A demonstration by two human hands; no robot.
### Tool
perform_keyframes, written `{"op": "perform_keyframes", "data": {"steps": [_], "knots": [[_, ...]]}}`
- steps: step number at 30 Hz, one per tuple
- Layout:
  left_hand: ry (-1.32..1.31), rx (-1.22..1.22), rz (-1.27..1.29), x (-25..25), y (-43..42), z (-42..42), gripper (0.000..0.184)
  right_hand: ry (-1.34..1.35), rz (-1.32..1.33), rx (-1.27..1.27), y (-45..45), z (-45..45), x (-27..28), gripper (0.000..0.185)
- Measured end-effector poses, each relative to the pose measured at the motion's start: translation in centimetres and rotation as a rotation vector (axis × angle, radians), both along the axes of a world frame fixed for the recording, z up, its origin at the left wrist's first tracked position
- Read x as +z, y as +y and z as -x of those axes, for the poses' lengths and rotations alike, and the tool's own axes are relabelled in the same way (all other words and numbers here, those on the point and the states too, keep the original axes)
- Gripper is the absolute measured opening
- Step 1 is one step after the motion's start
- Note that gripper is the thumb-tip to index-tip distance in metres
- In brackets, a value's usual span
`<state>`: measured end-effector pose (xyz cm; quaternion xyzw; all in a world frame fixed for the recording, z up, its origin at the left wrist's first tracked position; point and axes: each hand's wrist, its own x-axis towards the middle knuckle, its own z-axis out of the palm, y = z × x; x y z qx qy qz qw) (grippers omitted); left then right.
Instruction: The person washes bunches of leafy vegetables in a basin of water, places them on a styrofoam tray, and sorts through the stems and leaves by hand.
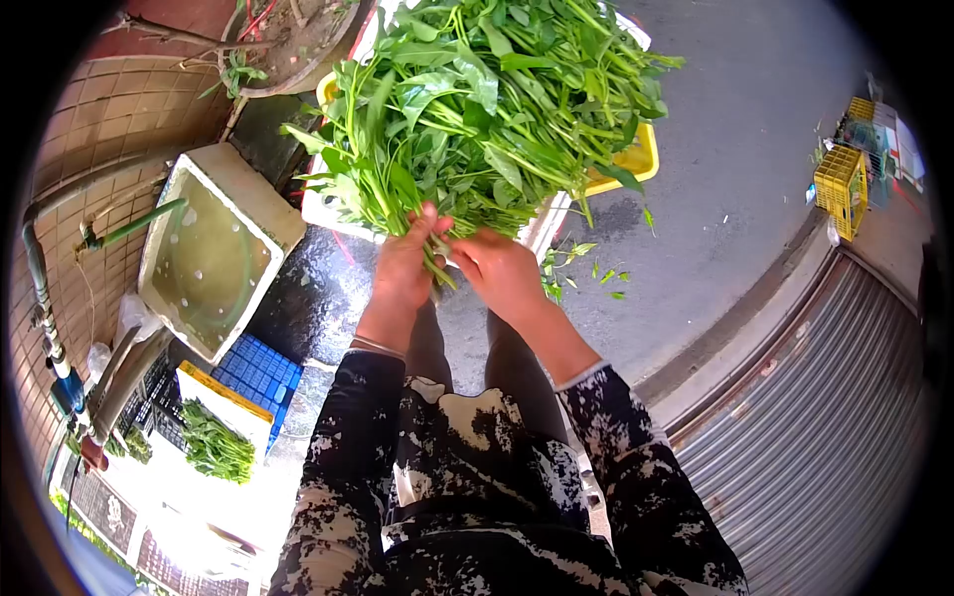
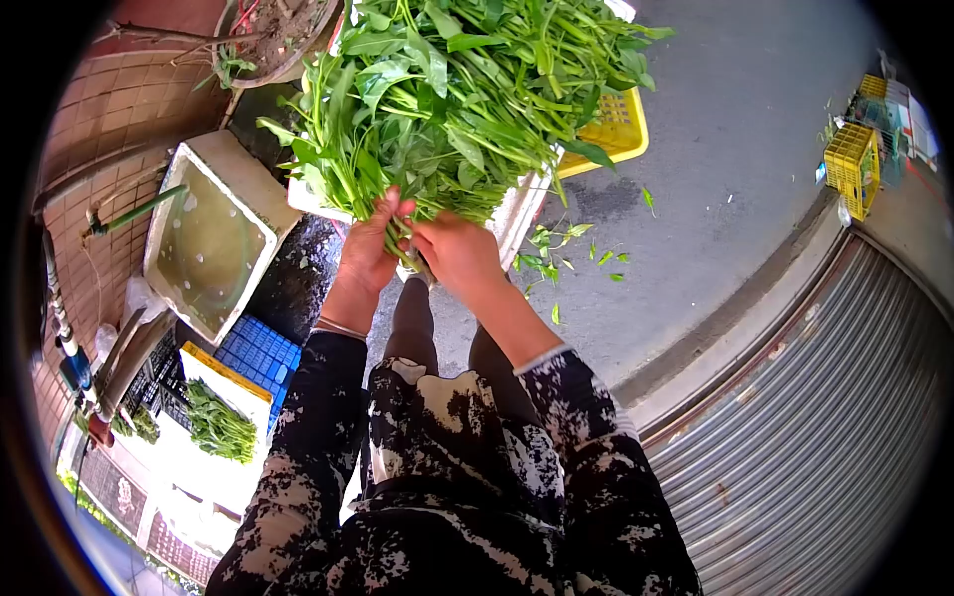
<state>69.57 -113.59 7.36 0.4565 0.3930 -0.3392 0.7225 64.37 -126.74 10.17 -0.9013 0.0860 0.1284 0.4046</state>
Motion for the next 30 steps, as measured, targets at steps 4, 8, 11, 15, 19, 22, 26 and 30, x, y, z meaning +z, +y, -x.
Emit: {"op": "perform_keyframes", "data": {"steps": [4, 8, 11, 15, 19, 22, 26, 30], "knots": [[-0.074, 0.083, 0.161, 0.9, -1.5, -0.4, 0.021, 0.059, -0.74, -0.967, -2.7, 1.9, -2.5, 0.02], [-0.15, 0.178, 0.247, 2.1, -5.1, -0.4, 0.015, 0.184, -1.078, -1.394, -7.4, -2.3, -1.8, 0.019], [-0.125, 0.102, 0.201, 0.8, -8.1, -0.4, 0.018, 0.228, -1.045, -1.373, -7.1, -2.6, -3.7, 0.02], [-0.05, 0.13, 0.135, -0.3, -9.8, -1.2, 0.037, 0.16, -0.94, -1.272, -4.6, -1.2, -2.7, 0.013], [-0.105, 0.004, -0.034, -0.3, -9.2, -2.4, 0.047, 0.039, -0.854, -1.026, -2.4, -0.1, -1.6, 0.008], [0.02, -0.068, 0.075, -0.2, -8.2, -2.9, 0.037, -0.067, -0.84, -1.017, -3.2, 0.3, -1.4, 0.012], [-0.012, 0.033, 0.35, -1.8, -6.4, -2.3, 0.037, -0.226, -0.385, -1.022, -4.8, -0.7, -1.8, 0.03], [-0.039, -0.012, 0.345, -1.8, -5.8, -2.2, 0.035, -0.046, -0.096, -0.836, -5.5, -1.3, -3.9, 0.033]]}}
